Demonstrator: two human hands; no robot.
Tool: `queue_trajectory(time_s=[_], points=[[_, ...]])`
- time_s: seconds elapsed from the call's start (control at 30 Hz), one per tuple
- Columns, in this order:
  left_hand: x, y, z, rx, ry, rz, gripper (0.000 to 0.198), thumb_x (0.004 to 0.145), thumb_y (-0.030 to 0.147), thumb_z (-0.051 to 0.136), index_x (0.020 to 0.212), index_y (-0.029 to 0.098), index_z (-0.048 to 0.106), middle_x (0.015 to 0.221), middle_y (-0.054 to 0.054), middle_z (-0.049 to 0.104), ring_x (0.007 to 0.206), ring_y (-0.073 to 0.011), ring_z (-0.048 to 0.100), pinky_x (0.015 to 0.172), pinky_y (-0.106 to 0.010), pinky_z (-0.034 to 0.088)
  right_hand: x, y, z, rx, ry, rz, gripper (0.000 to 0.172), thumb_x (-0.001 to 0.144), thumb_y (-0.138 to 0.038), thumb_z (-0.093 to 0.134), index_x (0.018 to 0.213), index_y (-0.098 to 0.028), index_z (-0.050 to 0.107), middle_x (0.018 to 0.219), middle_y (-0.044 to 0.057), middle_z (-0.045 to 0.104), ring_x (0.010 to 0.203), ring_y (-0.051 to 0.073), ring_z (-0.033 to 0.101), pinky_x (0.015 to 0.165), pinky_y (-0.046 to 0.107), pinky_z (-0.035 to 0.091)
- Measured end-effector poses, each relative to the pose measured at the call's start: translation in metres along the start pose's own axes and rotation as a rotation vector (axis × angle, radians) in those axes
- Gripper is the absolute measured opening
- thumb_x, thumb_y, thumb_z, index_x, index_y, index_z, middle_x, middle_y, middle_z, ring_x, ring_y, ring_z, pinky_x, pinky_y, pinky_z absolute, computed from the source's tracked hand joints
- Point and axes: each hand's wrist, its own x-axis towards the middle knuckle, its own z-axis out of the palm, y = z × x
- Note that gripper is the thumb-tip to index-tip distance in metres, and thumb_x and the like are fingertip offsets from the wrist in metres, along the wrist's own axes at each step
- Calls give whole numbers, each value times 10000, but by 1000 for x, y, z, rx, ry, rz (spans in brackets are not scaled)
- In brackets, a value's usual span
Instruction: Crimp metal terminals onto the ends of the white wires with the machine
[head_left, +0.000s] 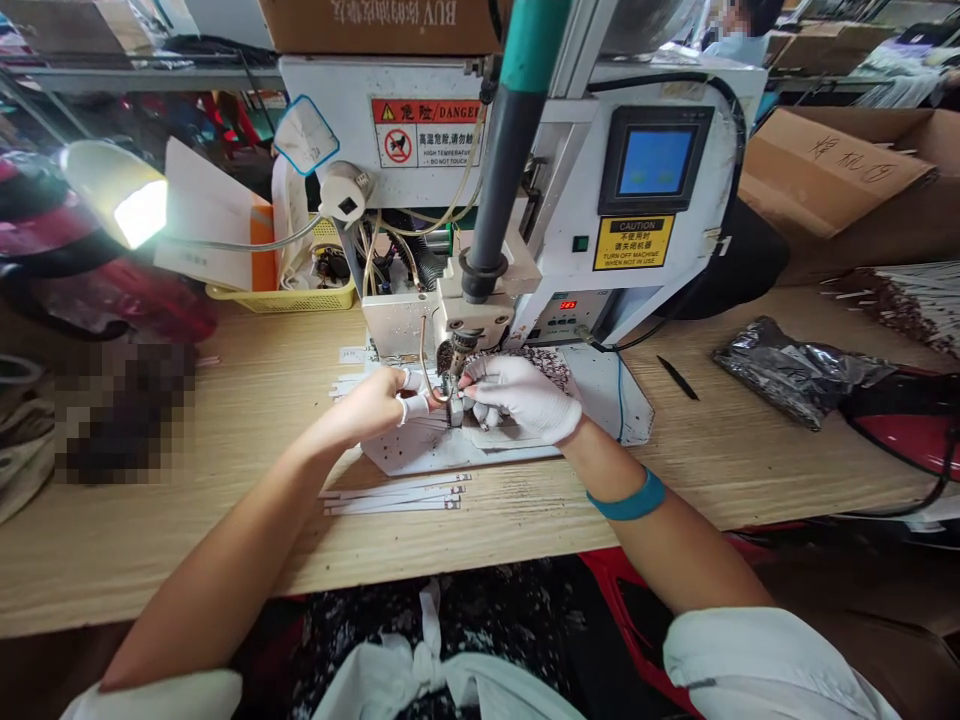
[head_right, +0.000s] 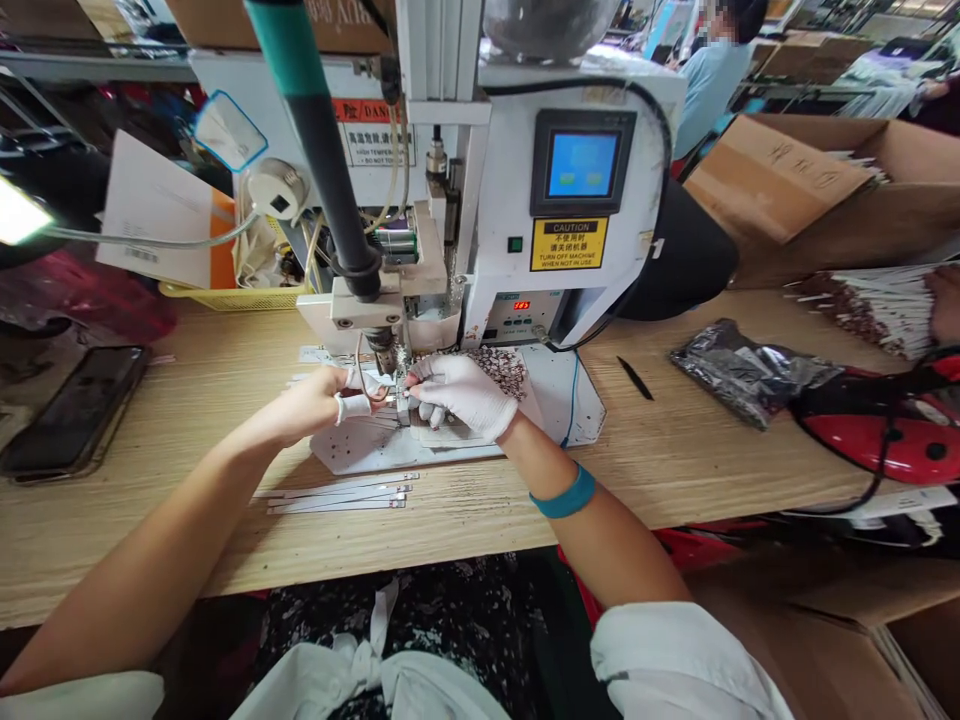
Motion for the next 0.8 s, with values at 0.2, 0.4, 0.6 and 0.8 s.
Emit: queue_trajectory(time_s=[0.2, 0.4, 0.6, 0.8], points=[[3, 2, 0, -24, -42, -1, 300, 674, 435, 583, 677, 141, 644, 633, 3, 607, 602, -140, 525, 553, -231, 396, 8, -1, 4, -19, 15, 30, 169, 616, -156, 635, 754, -154, 538, 532, -66, 521, 347, 31, 421, 272, 128, 312], [6, 4, 2, -82, -100, 25, 235, 661, 373, 578, 689, 148, 640, 669, 4, 627, 640, -143, 541, 613, -242, 417, 8, -7, 5, -132, -12, 62, 114, 664, -133, 595, 752, -158, 526, 510, -56, 531, 331, 36, 420, 278, 128, 280], [6, 6, 4, -122, -120, 16, 206, 637, 344, 563, 663, 149, 623, 654, 4, 619, 657, -158, 549, 637, -258, 430, 9, -2, 4, -114, -30, 39, 104, 673, -135, 589, 753, -157, 527, 523, -68, 496, 331, 24, 372, 273, 127, 250], [6, 4, 4, -150, -113, 22, 195, 631, 308, 562, 684, 143, 654, 676, -2, 634, 698, -162, 555, 643, -242, 432, 8, -1, 5, -112, -29, 26, 95, 686, -135, 580, 758, -156, 522, 566, -54, 519, 337, 22, 376, 275, 130, 255]])
